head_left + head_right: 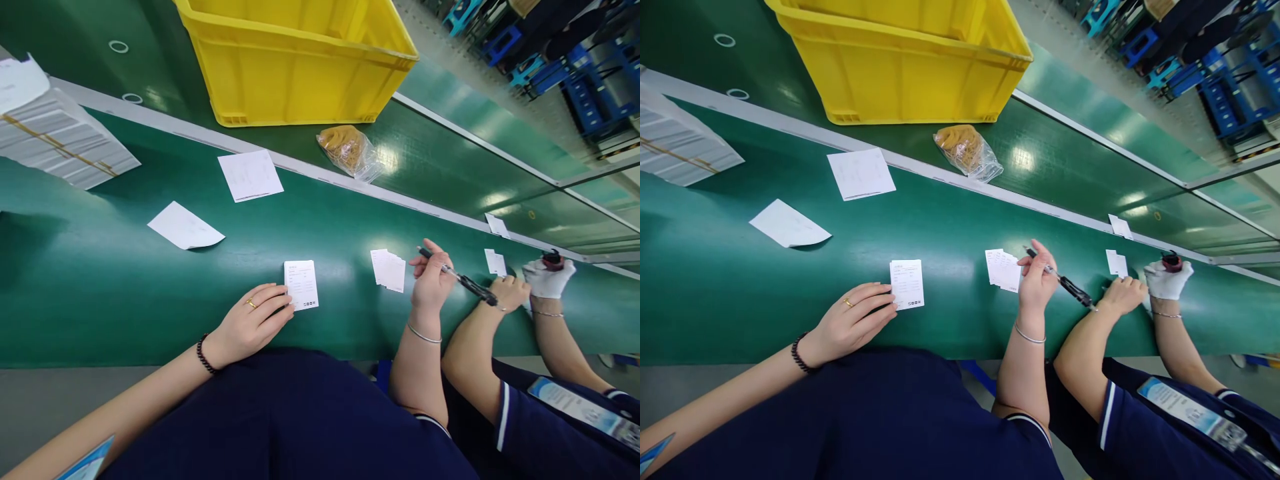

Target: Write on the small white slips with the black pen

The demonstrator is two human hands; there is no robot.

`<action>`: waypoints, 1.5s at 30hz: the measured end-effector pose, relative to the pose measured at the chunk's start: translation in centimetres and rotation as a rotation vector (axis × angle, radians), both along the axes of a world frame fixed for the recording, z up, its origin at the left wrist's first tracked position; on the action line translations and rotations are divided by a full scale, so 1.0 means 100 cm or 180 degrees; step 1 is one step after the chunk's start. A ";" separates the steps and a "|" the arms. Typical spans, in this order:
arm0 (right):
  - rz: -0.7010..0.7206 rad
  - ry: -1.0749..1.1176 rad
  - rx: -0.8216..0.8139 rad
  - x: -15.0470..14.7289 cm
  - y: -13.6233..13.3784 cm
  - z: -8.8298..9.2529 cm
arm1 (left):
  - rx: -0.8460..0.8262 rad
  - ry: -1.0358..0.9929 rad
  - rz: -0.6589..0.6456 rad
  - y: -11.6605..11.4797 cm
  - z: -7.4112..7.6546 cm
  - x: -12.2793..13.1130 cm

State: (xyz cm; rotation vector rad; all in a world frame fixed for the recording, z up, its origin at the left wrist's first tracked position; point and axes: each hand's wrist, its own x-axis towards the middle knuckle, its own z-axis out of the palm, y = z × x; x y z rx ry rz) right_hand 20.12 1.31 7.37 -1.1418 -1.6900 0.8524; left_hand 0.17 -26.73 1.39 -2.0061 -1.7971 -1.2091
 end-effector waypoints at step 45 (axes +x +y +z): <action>0.2744 -0.0818 0.1334 -0.089 -0.123 -0.018 | 0.0005 0.0360 0.0082 0.001 0.011 -0.001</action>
